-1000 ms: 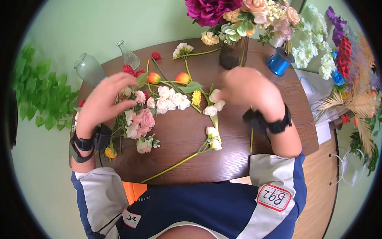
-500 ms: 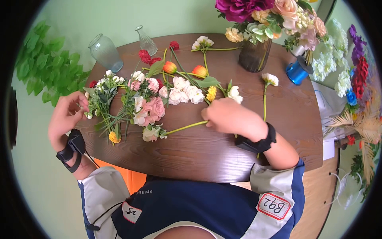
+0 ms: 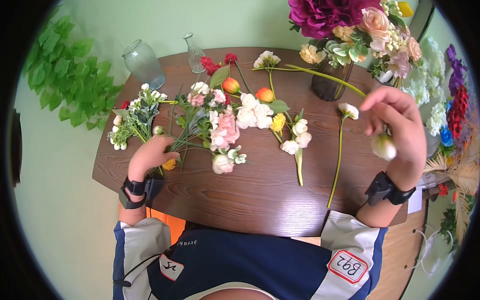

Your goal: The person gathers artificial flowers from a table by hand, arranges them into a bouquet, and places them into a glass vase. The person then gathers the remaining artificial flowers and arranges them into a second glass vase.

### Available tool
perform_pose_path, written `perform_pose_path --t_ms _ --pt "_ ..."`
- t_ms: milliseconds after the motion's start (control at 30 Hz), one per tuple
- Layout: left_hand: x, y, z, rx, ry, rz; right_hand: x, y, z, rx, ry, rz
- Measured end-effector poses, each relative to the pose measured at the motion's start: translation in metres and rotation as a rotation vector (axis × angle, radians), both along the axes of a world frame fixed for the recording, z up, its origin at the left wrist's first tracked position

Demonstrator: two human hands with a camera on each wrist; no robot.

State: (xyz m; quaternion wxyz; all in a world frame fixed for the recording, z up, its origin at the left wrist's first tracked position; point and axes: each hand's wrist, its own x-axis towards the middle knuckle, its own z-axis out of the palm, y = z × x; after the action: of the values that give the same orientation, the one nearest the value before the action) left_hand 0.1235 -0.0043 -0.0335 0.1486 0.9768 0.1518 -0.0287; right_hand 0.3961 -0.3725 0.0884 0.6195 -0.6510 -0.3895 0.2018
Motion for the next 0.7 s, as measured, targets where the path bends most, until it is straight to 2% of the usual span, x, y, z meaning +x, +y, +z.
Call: perform_pose_path --t_ms 33,100,167,233,267,300,333,367,400,433,500,533,567,633,667,700 --pt "0.008 -0.004 -0.007 0.12 -0.026 -0.032 -0.002 -0.003 0.001 0.001 0.0 -0.004" --pt "0.027 -0.012 -0.01 0.121 -0.03 -0.012 -0.006 -0.007 0.003 0.17 0.063 -0.018" --pt "0.045 -0.018 -0.011 0.024 -0.105 -0.076 -0.007 -0.014 0.004 0.214 0.067 0.025" --pt "0.057 -0.023 -0.009 0.059 -0.108 -0.079 -0.016 -0.015 0.011 0.206 0.094 -0.165" --pt "0.061 -0.026 -0.002 0.144 -0.037 -0.044 -0.018 -0.012 0.007 0.394 -0.125 -0.017" --pt "0.066 -0.03 0.006 0.23 0.027 -0.009 -0.013 -0.02 0.006 0.395 -0.14 -0.039" --pt "0.071 -0.033 0.012 0.23 0.012 -0.031 -0.007 -0.031 0.007 0.327 -0.11 -0.006" --pt "0.073 -0.033 0.016 0.222 -0.061 0.024 -0.004 -0.039 0.009 0.256 -0.079 0.028" --pt "0.074 -0.033 0.018 0.212 -0.133 0.082 -0.014 -0.035 0.01 0.339 -0.07 -0.172" --pt "0.076 -0.031 0.016 0.213 -0.147 0.066 -0.023 -0.03 0.01 0.442 0.094 -0.241" --pt "0.078 -0.024 0.008 0.229 -0.515 0.127 0.009 -0.046 0.01 0.183 -0.151 0.126" --pt "0.078 -0.018 0.0 0.222 -0.543 0.15 0.014 -0.044 0.007 0.308 -0.216 0.251" --pt "0.077 -0.013 -0.003 0.222 -0.557 0.13 0.015 -0.041 0.004 0.346 -0.175 0.219" --pt "0.074 -0.009 -0.006 0.112 -0.552 0.228 0.015 -0.033 0.012 -0.064 -0.302 -0.025" --pt "0.074 -0.001 -0.013 0.012 -0.618 0.251 0.011 -0.026 0.013 0.018 -0.193 0.018" --pt "0.074 -0.001 -0.013 0.012 -0.618 0.244 0.009 -0.018 0.01 0.1 -0.084 0.065"
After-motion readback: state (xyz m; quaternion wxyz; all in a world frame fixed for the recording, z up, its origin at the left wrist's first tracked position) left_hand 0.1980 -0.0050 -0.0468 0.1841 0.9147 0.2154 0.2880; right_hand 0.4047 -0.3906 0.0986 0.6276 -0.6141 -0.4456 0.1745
